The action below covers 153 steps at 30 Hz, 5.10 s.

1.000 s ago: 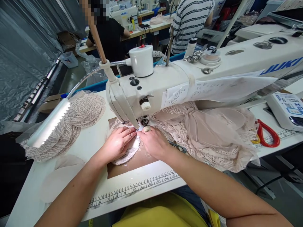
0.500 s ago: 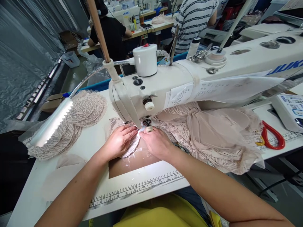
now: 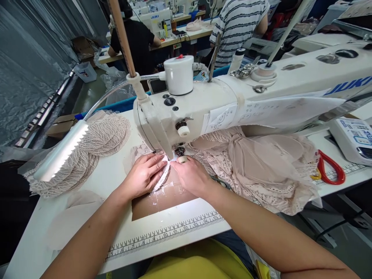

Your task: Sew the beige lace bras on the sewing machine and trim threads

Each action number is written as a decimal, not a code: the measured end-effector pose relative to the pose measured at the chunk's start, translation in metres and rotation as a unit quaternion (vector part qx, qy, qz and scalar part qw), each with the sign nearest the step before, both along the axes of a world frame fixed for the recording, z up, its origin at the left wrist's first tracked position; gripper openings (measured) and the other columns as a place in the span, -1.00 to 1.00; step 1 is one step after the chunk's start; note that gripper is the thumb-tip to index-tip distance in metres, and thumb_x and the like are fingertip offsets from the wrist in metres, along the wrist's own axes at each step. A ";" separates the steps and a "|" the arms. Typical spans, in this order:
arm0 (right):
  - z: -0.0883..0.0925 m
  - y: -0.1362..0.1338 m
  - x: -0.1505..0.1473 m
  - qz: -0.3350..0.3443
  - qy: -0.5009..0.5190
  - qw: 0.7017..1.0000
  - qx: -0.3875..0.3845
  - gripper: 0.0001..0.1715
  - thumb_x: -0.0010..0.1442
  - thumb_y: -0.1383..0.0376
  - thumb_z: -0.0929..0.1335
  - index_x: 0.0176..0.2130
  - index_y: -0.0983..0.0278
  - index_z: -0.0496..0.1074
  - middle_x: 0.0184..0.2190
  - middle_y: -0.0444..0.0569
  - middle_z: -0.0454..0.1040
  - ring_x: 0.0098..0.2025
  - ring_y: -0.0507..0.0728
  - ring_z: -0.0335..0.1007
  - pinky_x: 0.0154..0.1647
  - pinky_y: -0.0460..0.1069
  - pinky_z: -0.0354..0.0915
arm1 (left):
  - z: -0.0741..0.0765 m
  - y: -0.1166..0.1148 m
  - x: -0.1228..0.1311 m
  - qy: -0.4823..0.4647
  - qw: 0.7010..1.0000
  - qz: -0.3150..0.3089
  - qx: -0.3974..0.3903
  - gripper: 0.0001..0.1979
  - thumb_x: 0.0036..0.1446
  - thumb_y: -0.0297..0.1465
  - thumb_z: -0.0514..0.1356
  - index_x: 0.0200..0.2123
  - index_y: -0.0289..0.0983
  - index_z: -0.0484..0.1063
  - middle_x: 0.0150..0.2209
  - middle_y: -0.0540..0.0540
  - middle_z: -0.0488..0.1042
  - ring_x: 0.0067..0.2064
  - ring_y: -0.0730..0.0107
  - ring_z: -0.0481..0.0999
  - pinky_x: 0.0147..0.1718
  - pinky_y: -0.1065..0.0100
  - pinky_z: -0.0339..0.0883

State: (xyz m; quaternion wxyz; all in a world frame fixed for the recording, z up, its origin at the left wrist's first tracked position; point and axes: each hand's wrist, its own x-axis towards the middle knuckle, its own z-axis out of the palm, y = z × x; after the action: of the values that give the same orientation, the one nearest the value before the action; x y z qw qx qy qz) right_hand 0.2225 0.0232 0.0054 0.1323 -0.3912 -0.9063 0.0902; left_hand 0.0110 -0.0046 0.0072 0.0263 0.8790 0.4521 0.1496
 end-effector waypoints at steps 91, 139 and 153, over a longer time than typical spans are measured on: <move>-0.011 -0.007 0.005 0.081 0.026 0.993 0.080 -0.78 0.19 0.45 0.25 -0.23 0.27 0.46 -0.37 -0.07 0.38 -0.38 0.05 0.16 -0.37 -0.03 0.00 | 0.007 -0.010 0.003 -0.007 0.999 -0.033 -0.024 -0.72 0.23 -0.30 0.05 -0.10 -0.27 0.45 -0.30 -0.16 0.42 -0.27 0.25 0.35 -0.24 0.19 0.24; -0.005 -0.006 -0.002 0.022 -0.012 0.998 0.061 -0.63 0.19 0.44 0.23 -0.07 0.27 0.48 -0.38 -0.03 0.43 -0.46 0.04 0.16 -0.48 -0.03 -0.01 | -0.006 0.003 0.002 -0.026 0.999 0.008 0.021 -0.72 0.23 -0.44 0.05 -0.02 -0.27 0.43 0.04 -0.14 0.46 -0.06 0.17 0.38 -0.07 0.09 0.29; -0.014 -0.004 0.002 0.042 -0.002 0.997 0.071 -0.58 0.18 0.46 0.18 -0.07 0.27 0.48 -0.37 -0.02 0.45 -0.41 0.07 0.33 -0.45 -0.04 0.12 | -0.007 0.005 -0.009 -0.019 0.986 0.165 0.027 -0.69 0.15 -0.47 0.08 -0.03 -0.24 0.41 0.03 -0.18 0.44 0.02 0.10 0.36 -0.03 0.02 0.25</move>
State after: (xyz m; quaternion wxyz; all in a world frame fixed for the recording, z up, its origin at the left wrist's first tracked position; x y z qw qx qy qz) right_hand 0.2247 0.0196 -0.0084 0.1542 -0.3425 -0.9263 0.0306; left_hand 0.0025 0.0000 0.0007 -0.0134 0.7898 0.5860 0.1806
